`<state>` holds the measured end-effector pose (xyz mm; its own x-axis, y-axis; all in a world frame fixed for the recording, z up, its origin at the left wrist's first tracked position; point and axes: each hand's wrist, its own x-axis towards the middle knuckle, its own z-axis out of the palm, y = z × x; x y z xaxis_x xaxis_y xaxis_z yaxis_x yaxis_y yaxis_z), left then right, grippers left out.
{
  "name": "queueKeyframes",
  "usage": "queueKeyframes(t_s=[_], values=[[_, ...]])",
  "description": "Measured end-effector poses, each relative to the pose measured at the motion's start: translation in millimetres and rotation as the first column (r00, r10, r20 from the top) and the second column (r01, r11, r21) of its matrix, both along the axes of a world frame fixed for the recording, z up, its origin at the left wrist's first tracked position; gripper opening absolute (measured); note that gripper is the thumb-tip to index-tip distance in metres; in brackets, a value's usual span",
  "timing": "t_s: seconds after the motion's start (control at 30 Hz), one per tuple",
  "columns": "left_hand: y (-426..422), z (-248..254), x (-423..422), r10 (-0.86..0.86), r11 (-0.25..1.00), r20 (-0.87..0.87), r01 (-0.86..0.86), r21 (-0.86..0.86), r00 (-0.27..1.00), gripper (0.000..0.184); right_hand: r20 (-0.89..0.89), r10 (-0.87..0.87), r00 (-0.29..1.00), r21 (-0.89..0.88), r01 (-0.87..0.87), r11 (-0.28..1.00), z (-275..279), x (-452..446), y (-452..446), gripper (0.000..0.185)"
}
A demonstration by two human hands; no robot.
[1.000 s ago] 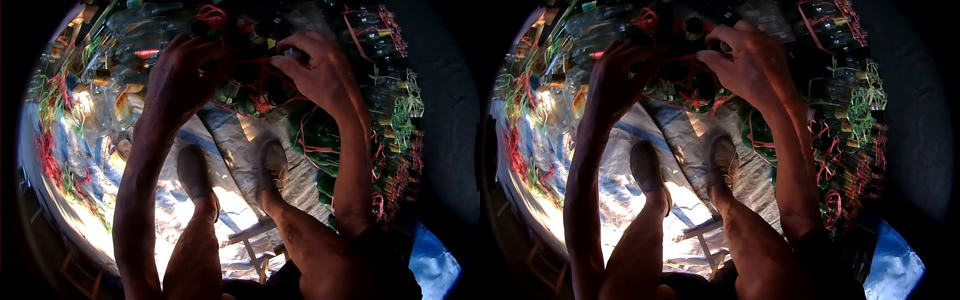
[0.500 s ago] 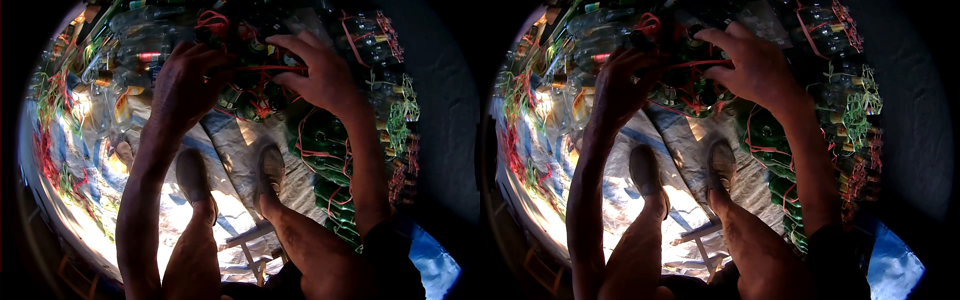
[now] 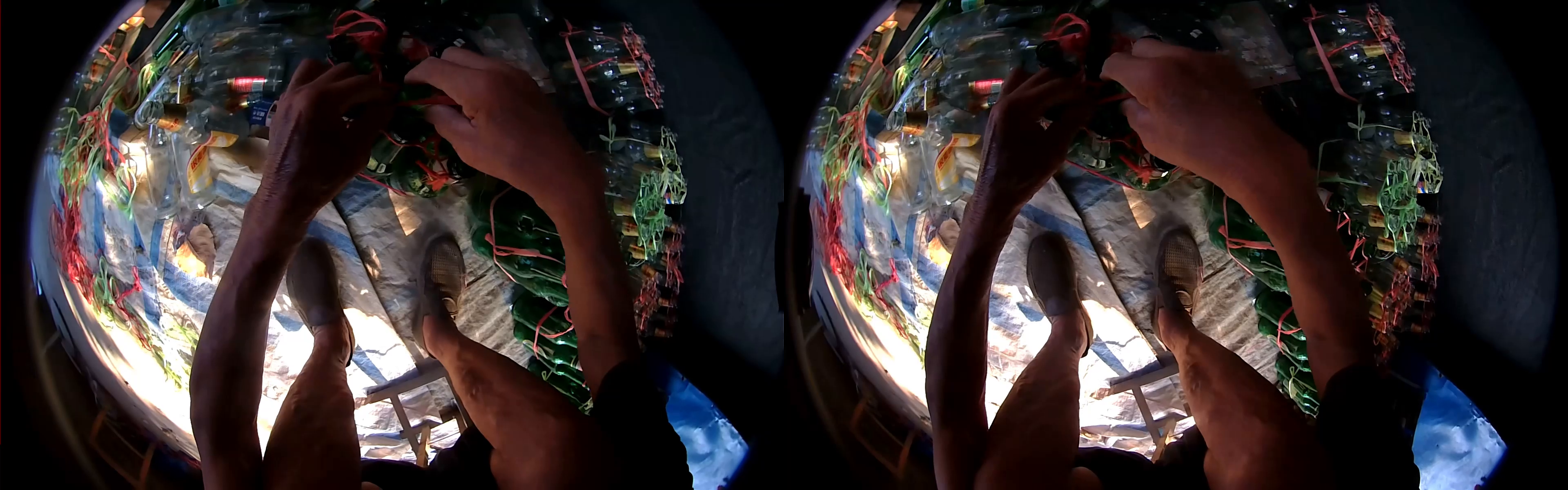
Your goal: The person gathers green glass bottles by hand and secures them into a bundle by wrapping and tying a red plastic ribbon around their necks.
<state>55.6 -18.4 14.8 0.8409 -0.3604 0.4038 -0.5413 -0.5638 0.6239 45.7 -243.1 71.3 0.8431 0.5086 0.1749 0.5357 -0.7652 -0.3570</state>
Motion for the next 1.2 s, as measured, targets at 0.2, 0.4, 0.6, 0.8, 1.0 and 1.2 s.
queueKeyframes(t_s=[0.2,0.4,0.6,0.8,1.0,1.2], values=[[0.7,-3.5,-0.8,0.004,1.000,-0.007,-0.004,-0.031,1.000,0.016,-0.030,0.050,0.998,0.052,-0.049,0.997,-15.1,6.0,1.7,0.031],[2.5,-1.9,-0.6,-0.008,0.999,-0.017,0.007,-0.033,1.000,0.018,-0.050,0.056,0.997,0.076,-0.052,0.996,0.9,3.0,-5.4,0.045],[2.7,-1.9,-2.2,0.005,0.999,-0.048,-0.007,-0.044,0.999,0.017,-0.035,0.237,0.971,0.050,-0.235,0.971,0.3,13.5,-19.4,0.067],[2.4,-1.2,-2.8,0.008,0.999,-0.045,-0.010,-0.041,0.999,0.017,-0.138,0.276,0.951,-0.132,-0.294,0.947,7.8,16.3,-25.2,0.091],[1.4,-2.7,-2.9,0.006,0.998,-0.030,-0.008,-0.067,1.000,0.018,-0.093,0.316,0.944,-0.221,-0.329,0.918,8.1,29.6,-28.2,0.097],[3.2,-1.7,-3.3,0.000,0.999,-0.063,-0.003,-0.049,0.998,0.018,-0.011,0.407,0.913,-0.297,-0.392,0.871,7.3,36.4,-34.2,0.089]])
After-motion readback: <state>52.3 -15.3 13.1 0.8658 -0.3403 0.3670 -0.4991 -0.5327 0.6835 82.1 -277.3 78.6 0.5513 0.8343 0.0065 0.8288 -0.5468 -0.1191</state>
